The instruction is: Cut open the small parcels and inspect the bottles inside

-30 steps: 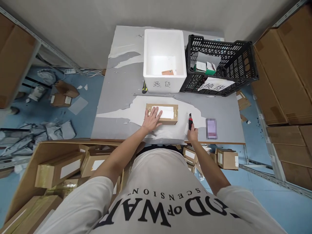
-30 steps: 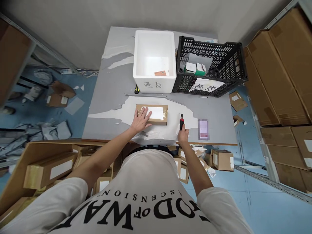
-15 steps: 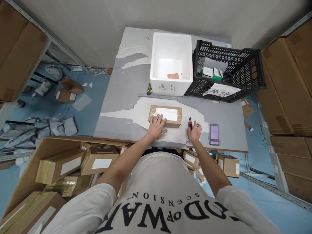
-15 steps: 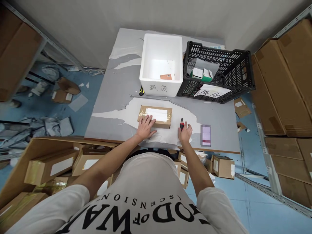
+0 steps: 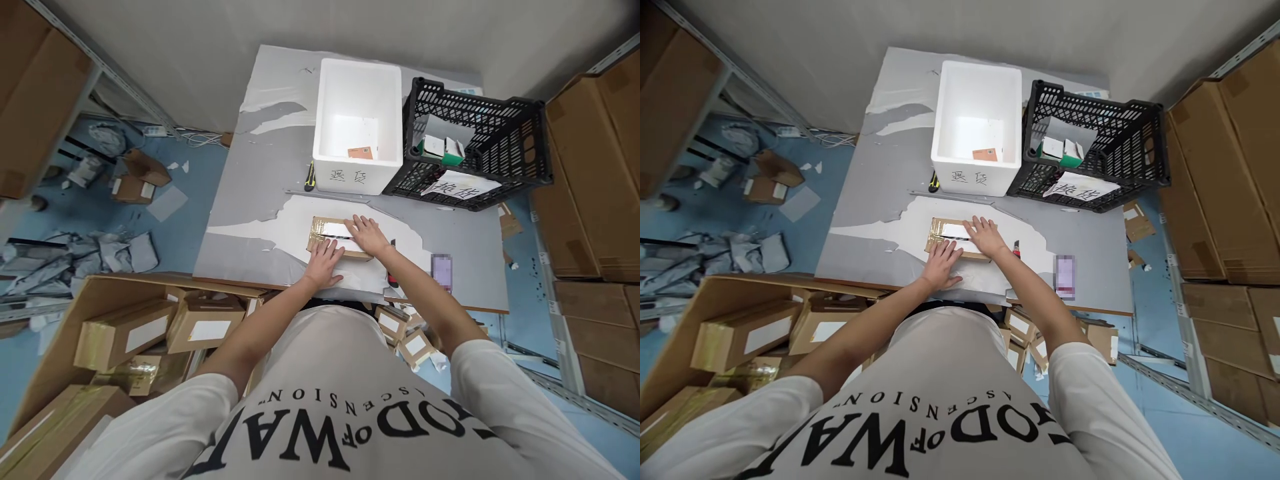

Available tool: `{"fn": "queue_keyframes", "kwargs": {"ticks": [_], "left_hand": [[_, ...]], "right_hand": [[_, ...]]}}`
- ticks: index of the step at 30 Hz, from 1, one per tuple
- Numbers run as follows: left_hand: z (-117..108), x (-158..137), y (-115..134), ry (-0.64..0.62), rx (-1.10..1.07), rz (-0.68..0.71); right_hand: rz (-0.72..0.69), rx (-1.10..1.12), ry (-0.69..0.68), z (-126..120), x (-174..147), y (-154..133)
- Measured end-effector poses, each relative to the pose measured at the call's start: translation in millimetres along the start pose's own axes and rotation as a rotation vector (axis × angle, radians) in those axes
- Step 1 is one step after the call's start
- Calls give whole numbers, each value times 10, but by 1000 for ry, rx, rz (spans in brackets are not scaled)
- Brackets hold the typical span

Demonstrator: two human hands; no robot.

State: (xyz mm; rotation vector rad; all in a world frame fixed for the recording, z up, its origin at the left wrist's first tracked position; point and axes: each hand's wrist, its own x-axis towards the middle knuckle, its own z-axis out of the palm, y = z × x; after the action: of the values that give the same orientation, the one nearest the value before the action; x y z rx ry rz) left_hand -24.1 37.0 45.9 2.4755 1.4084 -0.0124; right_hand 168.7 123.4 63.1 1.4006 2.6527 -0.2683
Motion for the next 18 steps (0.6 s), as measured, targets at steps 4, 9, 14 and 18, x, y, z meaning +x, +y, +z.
{"fn": "queue_keyframes", "kwargs": {"ticks": [4, 9, 14, 18], "left_hand": [[-1, -51, -14, -19, 6, 31], [22, -134, 16, -42, 12, 26], [32, -148, 27, -23, 16, 36], [-6, -127, -120, 23, -22, 72]], "right_hand": [[3, 0, -102, -193, 76, 39], [149, 184, -144, -466, 304, 337], [504, 260, 28, -277, 400, 405], [428, 286, 240, -85, 321, 275]]}}
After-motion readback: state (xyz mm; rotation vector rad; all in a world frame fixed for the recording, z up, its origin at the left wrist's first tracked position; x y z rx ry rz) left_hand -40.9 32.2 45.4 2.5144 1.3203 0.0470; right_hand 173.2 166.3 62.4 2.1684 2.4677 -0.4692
